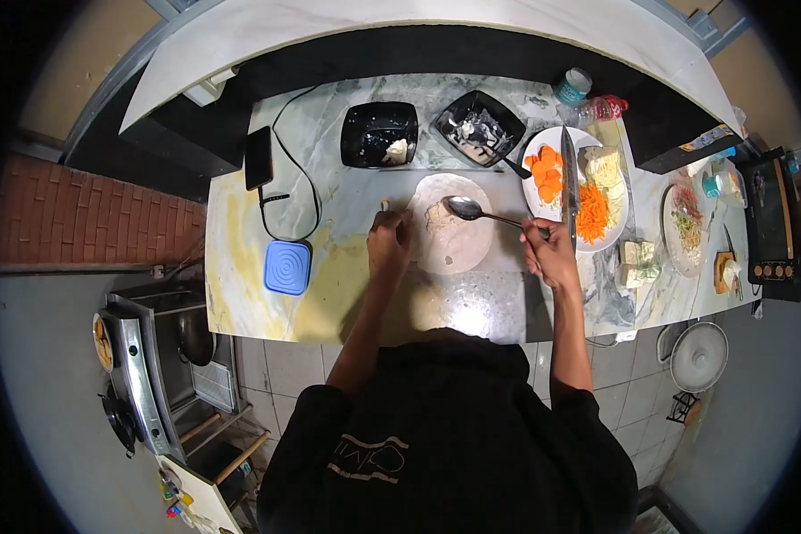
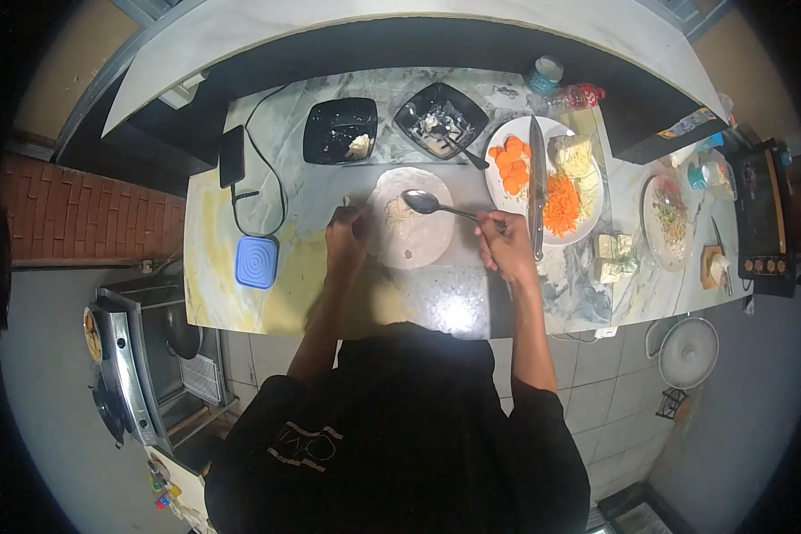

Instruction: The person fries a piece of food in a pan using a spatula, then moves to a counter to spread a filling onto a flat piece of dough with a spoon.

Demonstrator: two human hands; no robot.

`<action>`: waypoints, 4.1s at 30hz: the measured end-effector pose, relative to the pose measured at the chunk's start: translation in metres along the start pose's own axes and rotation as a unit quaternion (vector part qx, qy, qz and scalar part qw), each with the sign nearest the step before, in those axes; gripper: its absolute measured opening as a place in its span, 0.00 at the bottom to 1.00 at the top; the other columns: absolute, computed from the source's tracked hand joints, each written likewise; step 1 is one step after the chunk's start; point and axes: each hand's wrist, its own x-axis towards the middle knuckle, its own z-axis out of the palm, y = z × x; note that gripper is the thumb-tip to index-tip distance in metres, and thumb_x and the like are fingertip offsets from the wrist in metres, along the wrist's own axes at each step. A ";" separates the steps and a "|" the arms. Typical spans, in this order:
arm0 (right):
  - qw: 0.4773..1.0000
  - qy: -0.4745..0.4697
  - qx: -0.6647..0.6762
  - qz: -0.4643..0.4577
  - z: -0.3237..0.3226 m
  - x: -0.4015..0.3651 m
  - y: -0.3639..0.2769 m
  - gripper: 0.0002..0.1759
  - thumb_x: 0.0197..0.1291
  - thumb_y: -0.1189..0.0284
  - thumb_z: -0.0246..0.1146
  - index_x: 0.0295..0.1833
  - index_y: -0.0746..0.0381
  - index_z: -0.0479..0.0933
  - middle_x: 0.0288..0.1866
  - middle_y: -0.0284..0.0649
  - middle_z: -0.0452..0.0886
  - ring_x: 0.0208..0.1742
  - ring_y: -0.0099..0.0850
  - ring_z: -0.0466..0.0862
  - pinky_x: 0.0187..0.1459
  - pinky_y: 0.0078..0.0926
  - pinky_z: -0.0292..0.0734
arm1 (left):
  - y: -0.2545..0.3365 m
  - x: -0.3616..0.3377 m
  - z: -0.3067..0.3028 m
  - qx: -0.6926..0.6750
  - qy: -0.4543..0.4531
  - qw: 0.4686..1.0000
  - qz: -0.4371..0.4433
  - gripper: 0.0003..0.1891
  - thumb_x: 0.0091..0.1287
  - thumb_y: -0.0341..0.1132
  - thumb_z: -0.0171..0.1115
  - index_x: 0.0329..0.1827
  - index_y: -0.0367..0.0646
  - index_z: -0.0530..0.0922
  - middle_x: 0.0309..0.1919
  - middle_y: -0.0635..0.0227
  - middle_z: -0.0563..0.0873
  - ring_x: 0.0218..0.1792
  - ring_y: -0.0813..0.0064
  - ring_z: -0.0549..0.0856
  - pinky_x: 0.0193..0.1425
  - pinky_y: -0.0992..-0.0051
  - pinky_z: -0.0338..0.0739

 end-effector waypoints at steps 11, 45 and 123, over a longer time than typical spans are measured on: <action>0.994 -0.011 -0.101 -0.041 -0.002 0.005 0.027 0.17 0.69 0.68 0.57 0.28 0.67 0.72 0.11 0.29 0.66 0.07 0.18 0.64 0.09 0.20 0.54 | -0.004 0.001 -0.002 0.001 -0.006 1.000 0.016 0.10 0.58 0.26 0.64 0.43 0.40 0.82 0.36 0.54 0.82 0.38 0.53 0.82 0.44 0.62 0.77; 0.987 -0.020 -0.144 -0.067 0.026 -0.004 0.020 0.19 0.69 0.64 0.57 0.34 0.71 0.77 0.10 0.34 0.70 0.09 0.21 0.70 0.13 0.22 0.63 | -0.010 -0.001 -0.009 -0.018 -0.106 0.994 0.014 0.23 0.54 0.28 0.68 0.55 0.41 0.79 0.49 0.52 0.76 0.43 0.55 0.82 0.49 0.65 0.78; 0.992 0.059 -0.110 -0.032 0.025 0.013 0.026 0.19 0.67 0.65 0.58 0.41 0.75 0.75 0.10 0.34 0.69 0.09 0.23 0.70 0.11 0.23 0.63 | -0.007 -0.006 -0.006 -0.052 -0.098 0.994 0.009 0.25 0.52 0.29 0.71 0.55 0.42 0.78 0.52 0.53 0.74 0.37 0.60 0.82 0.43 0.68 0.79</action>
